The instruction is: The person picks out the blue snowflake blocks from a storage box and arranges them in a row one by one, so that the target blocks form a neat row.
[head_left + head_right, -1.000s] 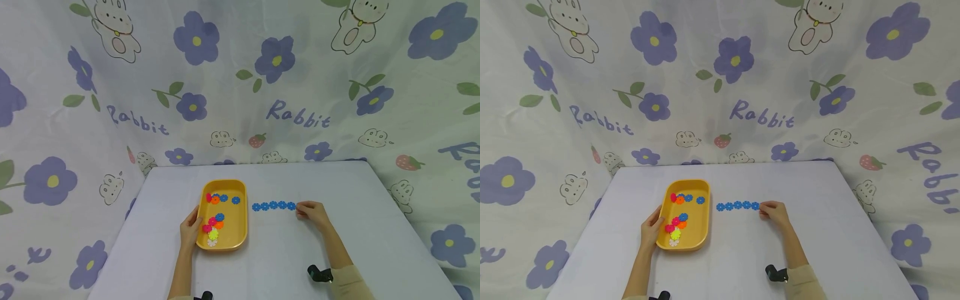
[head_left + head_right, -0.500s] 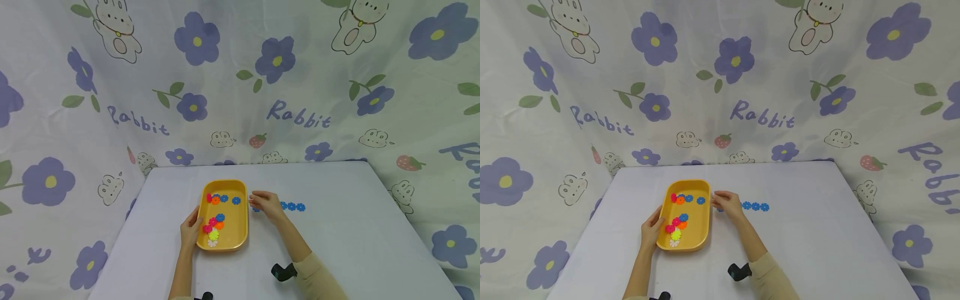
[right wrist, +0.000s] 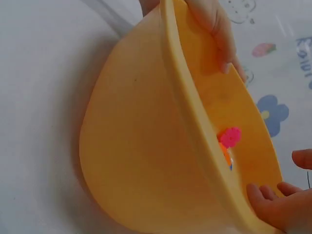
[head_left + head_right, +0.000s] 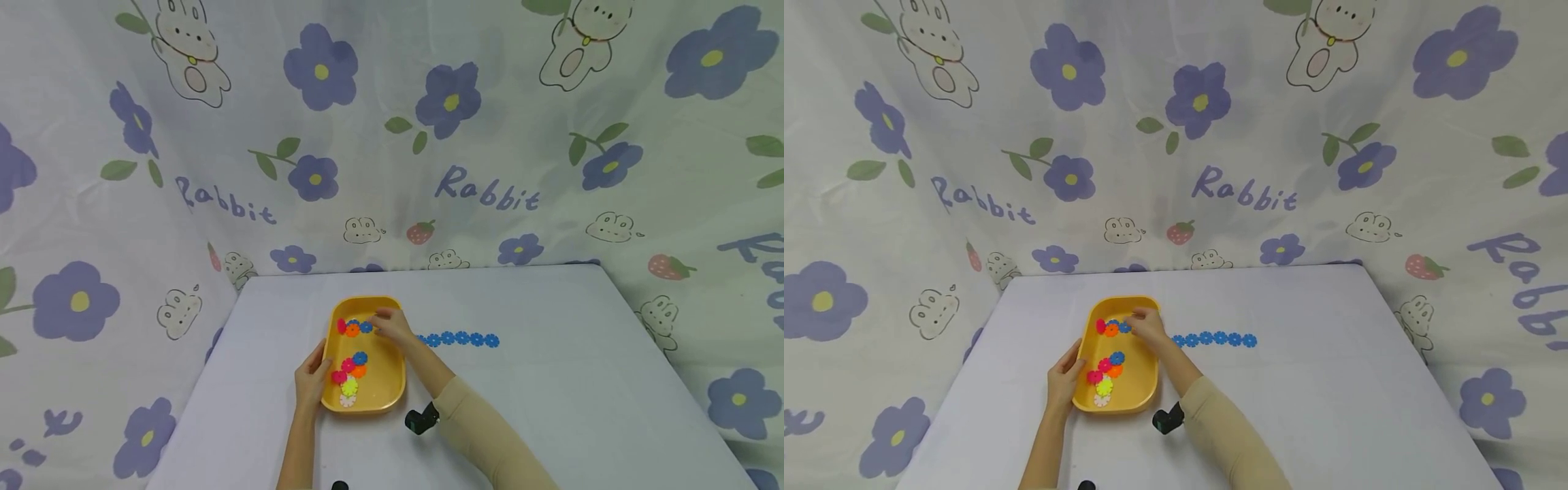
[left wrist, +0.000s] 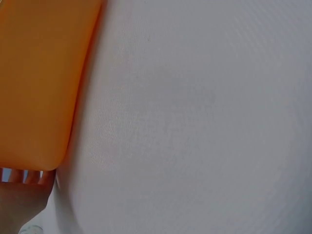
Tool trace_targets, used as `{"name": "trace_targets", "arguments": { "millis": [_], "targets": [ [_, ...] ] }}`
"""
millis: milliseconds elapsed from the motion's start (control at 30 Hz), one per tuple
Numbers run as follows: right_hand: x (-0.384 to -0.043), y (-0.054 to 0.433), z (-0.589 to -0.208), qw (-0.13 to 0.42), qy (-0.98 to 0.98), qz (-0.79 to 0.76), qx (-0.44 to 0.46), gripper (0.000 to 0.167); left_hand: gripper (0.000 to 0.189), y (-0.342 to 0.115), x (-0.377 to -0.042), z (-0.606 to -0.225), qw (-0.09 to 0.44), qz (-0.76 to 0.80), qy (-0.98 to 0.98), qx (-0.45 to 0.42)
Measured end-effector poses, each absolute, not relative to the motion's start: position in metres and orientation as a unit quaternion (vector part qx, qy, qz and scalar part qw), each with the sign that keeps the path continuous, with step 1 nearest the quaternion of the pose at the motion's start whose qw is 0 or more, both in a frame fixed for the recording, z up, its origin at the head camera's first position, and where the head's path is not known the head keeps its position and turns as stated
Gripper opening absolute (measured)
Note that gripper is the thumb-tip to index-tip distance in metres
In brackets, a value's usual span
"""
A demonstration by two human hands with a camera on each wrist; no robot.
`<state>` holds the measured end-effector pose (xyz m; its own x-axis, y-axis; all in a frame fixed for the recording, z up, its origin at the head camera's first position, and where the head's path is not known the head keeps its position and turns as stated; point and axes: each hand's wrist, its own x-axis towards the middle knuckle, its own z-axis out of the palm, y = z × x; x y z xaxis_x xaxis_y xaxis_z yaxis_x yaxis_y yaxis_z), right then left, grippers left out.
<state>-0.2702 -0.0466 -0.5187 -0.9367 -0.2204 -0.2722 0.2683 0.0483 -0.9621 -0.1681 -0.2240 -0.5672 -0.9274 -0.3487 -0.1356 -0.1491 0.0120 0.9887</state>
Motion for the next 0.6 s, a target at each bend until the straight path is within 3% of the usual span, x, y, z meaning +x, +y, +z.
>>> {"name": "trace_targets", "arguments": {
  "millis": [300, 600],
  "targets": [
    [-0.279, -0.065, -0.531, 0.181, 0.742, -0.640, 0.082, 0.046, 0.045, -0.223, -0.168, -0.568, 0.083, -0.686, -0.703, 0.165],
    [-0.280, -0.075, -0.539, 0.216, 0.698, -0.682, 0.028, 0.043, 0.045, -0.224, -0.169, -0.566, 0.083, -0.684, -0.706, 0.165]
  ]
}}
